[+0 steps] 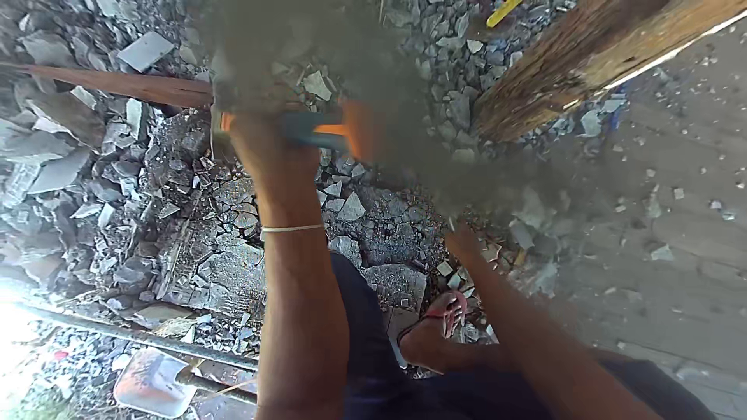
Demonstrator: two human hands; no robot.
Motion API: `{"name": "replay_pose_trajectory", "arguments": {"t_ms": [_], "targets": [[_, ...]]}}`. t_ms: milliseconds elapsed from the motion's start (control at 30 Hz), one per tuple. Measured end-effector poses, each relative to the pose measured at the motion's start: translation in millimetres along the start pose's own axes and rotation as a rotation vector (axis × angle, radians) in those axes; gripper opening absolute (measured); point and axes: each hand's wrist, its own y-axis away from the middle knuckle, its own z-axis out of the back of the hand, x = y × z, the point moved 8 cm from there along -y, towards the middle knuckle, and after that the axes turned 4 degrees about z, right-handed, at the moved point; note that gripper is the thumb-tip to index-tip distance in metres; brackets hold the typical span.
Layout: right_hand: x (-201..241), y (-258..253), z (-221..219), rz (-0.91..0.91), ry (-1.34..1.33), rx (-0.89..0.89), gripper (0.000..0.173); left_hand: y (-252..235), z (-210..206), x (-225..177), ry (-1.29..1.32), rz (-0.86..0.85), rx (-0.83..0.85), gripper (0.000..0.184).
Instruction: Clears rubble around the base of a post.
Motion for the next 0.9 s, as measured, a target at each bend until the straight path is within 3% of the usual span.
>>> {"name": "replay_pose_trajectory", "arguments": {"t_ms": [33, 100, 200, 300, 367, 400, 467, 533, 633, 700, 767, 833, 900], "targets": [[-14.7, 2.3, 2.6, -0.050, 0.065, -0.006, 0.071, 3.4, -4.1, 3.5, -0.067, -0.002, -0.028, 0.029], [-4.3, 2.3, 26.1, -0.038, -0.012, -0.025, 0.086, 5.3, -11.0, 12.9, -0.189, -0.016, -0.071, 0.029], [89.8, 8.9, 82.1, 0.173, -0.634, 0.056, 0.060, 1.6, -16.3, 30.2, -0.467, -0.133, -0.053, 0.015], [222.7, 72.4, 152.3, 0.643, -1.043, 0.387, 0.059, -5.9, -24.9, 49.0, -0.719, -0.354, 0.088, 0.022], [284.4, 118.1, 181.4, 1.008, -0.964, 0.493, 0.070, -15.5, -24.5, 63.6, -0.785, -0.565, 0.244, 0.029], [304.9, 137.4, 186.7, 1.106, -0.914, 0.453, 0.073, -13.6, -28.6, 68.7, -0.826, -0.605, 0.326, 0.031], [326.7, 154.9, 183.1, 1.161, -0.900, 0.214, 0.067, 0.4, -42.8, 75.2, -0.935, -0.504, 0.521, 0.039], [327.7, 149.1, 175.4, 1.083, -0.896, 0.007, 0.061, 16.6, -55.9, 66.7, -1.067, -0.289, 0.661, 0.048], [317.6, 147.0, 160.9, 1.013, -0.880, 0.101, 0.054, 6.4, -37.2, 27.2, -1.213, -0.233, 0.818, 0.044], [310.9, 154.6, 152.8, 1.056, -0.944, 0.274, 0.055, 15.3, -29.3, -29.1, -1.147, -0.170, 0.644, 0.034], [309.1, 170.2, 153.3, 1.204, -0.990, 0.374, 0.051, 31.0, -23.0, -92.6, -0.975, -0.285, 0.321, 0.028], [316.9, 190.8, 163.0, 1.298, -0.905, 0.330, 0.046, 50.5, -10.6, -141.5, -0.755, -0.523, 0.081, 0.028], [321.2, 209.0, 160.8, 1.269, -0.759, 0.254, 0.047, 73.7, 10.2, -164.0, -0.510, -0.626, -0.097, 0.033]]}}
